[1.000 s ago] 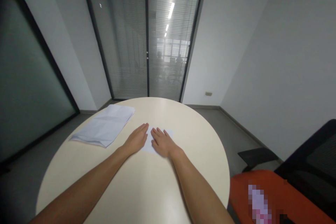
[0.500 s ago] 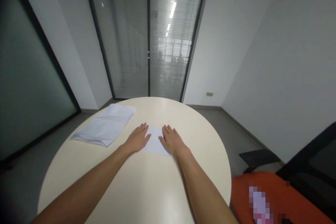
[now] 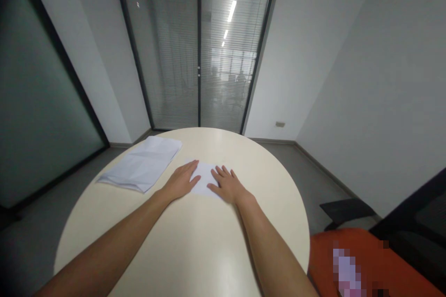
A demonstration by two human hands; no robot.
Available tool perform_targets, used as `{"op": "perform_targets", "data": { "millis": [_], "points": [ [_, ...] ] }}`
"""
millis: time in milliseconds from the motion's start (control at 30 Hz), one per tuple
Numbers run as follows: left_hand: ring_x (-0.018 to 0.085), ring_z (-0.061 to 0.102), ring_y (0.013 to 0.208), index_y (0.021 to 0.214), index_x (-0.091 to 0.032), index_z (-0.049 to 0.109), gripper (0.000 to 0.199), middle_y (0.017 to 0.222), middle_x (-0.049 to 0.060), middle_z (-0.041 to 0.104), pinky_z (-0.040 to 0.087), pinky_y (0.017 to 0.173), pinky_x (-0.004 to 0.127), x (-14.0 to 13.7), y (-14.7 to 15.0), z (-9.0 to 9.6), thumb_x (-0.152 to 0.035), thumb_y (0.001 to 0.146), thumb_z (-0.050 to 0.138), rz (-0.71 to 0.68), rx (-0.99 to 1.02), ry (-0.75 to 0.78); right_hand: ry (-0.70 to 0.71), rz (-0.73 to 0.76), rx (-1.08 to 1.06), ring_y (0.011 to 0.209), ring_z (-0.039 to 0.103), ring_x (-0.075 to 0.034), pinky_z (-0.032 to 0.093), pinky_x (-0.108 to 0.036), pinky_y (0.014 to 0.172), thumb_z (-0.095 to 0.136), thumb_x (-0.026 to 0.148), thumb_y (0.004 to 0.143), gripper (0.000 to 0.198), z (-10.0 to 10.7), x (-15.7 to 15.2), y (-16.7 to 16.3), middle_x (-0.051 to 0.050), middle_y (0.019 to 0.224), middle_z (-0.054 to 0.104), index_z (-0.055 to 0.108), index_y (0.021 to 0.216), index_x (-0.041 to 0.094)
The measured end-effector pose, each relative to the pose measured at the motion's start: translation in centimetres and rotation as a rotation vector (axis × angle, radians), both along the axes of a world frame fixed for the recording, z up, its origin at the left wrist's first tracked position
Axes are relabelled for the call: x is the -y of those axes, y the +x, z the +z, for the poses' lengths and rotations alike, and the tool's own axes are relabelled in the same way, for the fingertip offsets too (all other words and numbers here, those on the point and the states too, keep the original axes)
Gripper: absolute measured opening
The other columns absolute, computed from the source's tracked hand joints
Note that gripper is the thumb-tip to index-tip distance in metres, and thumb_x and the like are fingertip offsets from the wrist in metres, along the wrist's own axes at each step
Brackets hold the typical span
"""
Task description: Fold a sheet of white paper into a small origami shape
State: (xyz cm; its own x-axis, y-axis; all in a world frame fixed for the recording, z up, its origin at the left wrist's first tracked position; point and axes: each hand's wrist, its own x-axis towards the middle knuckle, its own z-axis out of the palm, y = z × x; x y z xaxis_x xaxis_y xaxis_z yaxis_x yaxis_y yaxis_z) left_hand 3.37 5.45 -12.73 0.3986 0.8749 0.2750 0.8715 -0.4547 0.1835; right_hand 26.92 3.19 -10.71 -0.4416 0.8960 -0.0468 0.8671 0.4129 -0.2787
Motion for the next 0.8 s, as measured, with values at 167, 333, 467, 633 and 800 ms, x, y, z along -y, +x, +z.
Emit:
{"op": "perform_targets", "data": {
  "millis": [167,333,467,633,800],
  "points": [
    [0.032,0.031,0.149,0.149,-0.015,0.043,0.068,0.159,0.016,0.037,0.026,0.119,0.048,0.3,0.3,-0.4,-0.059,0.097,0.041,0.03,-0.043,-0.089,0.151,-0.027,-0.013,0.154,0.013,-0.031,0.011,-0.055,0.122,0.036,0.057,0.101,0.065,0.5,0.3,-0.7,-0.011,0.165,0.026,0.041,0.153,0.019],
    [0.033,0.029,0.149,0.149,-0.013,0.043,0.068,0.16,0.017,0.034,0.026,0.119,0.048,0.3,0.5,-0.6,-0.057,0.098,0.039,0.07,-0.065,-0.082,0.088,-0.024,-0.06,0.153,0.018,-0.03,0.015,-0.053,0.122,0.033,0.062,0.099,0.071,0.5,0.9,-2.9,-0.012,0.164,0.026,0.035,0.156,0.019],
    [0.034,0.019,0.153,0.155,-0.012,0.035,0.075,0.164,0.017,0.024,0.021,0.121,0.049,0.3,0.1,-0.2,-0.06,0.098,0.035,0.04,-0.073,-0.18,-0.022,-0.088,-0.008,0.154,0.007,-0.033,0.005,-0.058,0.122,0.029,0.073,0.095,0.082,0.2,0.4,-2.3,-0.009,0.167,0.014,0.026,0.159,0.022],
    [0.032,0.01,0.154,0.158,-0.011,0.026,0.087,0.166,0.017,0.014,0.015,0.123,0.047,0.2,-0.7,0.7,-0.069,0.093,0.035,-0.007,-0.074,-0.301,-0.119,-0.139,0.023,0.154,-0.003,-0.036,-0.003,-0.062,0.12,0.035,0.086,0.084,0.097,0.3,-0.3,0.3,-0.008,0.168,0.006,0.021,0.161,0.026],
    [0.032,0.006,0.155,0.159,-0.012,0.023,0.091,0.167,0.015,0.009,0.012,0.123,0.047,0.4,-0.8,1.2,-0.071,0.09,0.036,-0.017,-0.065,-0.345,-0.061,-0.112,-0.03,0.154,0.004,-0.038,-0.001,-0.065,0.119,0.046,0.082,0.083,0.095,0.3,-0.3,0.9,-0.011,0.167,0.016,0.032,0.157,0.025]
  ]
}}
